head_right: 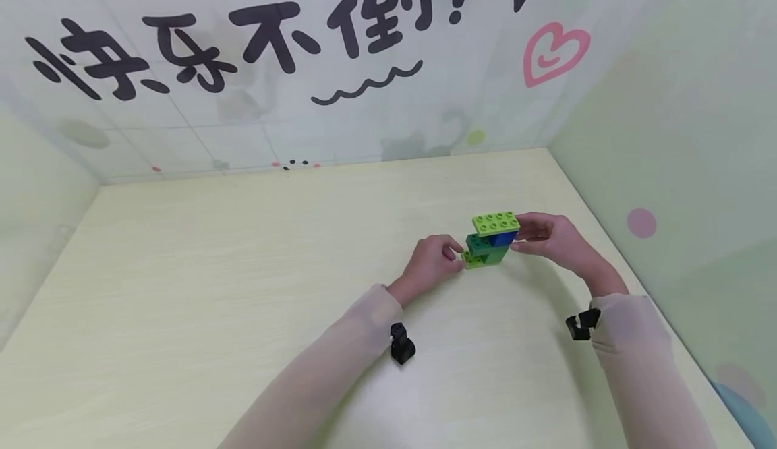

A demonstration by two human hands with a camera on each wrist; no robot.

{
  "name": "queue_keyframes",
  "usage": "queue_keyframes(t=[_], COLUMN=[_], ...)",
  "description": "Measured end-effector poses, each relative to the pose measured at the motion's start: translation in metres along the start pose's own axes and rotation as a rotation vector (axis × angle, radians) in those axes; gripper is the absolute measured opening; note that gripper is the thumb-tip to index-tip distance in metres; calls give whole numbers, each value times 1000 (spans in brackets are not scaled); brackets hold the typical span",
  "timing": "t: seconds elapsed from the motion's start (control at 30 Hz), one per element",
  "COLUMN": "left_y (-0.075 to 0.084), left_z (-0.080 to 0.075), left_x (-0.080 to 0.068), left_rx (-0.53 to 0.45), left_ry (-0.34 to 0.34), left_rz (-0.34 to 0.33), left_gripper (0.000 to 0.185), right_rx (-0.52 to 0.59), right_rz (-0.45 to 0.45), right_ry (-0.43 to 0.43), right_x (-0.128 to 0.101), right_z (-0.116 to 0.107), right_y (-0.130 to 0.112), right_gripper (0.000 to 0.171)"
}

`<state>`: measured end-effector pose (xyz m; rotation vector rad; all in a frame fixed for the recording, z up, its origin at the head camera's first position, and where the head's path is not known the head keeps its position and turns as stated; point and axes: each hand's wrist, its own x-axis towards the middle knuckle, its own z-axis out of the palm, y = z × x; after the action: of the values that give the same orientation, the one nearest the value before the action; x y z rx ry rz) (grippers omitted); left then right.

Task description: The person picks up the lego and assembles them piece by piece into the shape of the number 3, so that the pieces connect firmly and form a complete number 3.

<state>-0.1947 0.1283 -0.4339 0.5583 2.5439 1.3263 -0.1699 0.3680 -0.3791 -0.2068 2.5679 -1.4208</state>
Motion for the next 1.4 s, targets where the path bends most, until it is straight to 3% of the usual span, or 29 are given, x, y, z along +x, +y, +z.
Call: queue_keyframes(t=[0.37, 0.53, 1.03, 1.4], left_y=[19, 24, 24, 24], left_z=[-5, -2, 8, 9], left_x=[-15, -16, -10, -9], left_rx=[-123, -121, -106, -129], left_ry=[71, 112, 174, 173], left_rz=[72, 109, 135, 139], left_gripper=[15, 15, 17, 17], right_rx=[47, 94, 170, 240], right_rz=[-2, -19, -25, -7], right_ry=[83, 95, 183, 234], right_x=[-11, -14, -9, -1], right_z=[17, 21, 29, 34], right_y=[12, 12, 17, 26], right_gripper=[41, 37, 25, 19])
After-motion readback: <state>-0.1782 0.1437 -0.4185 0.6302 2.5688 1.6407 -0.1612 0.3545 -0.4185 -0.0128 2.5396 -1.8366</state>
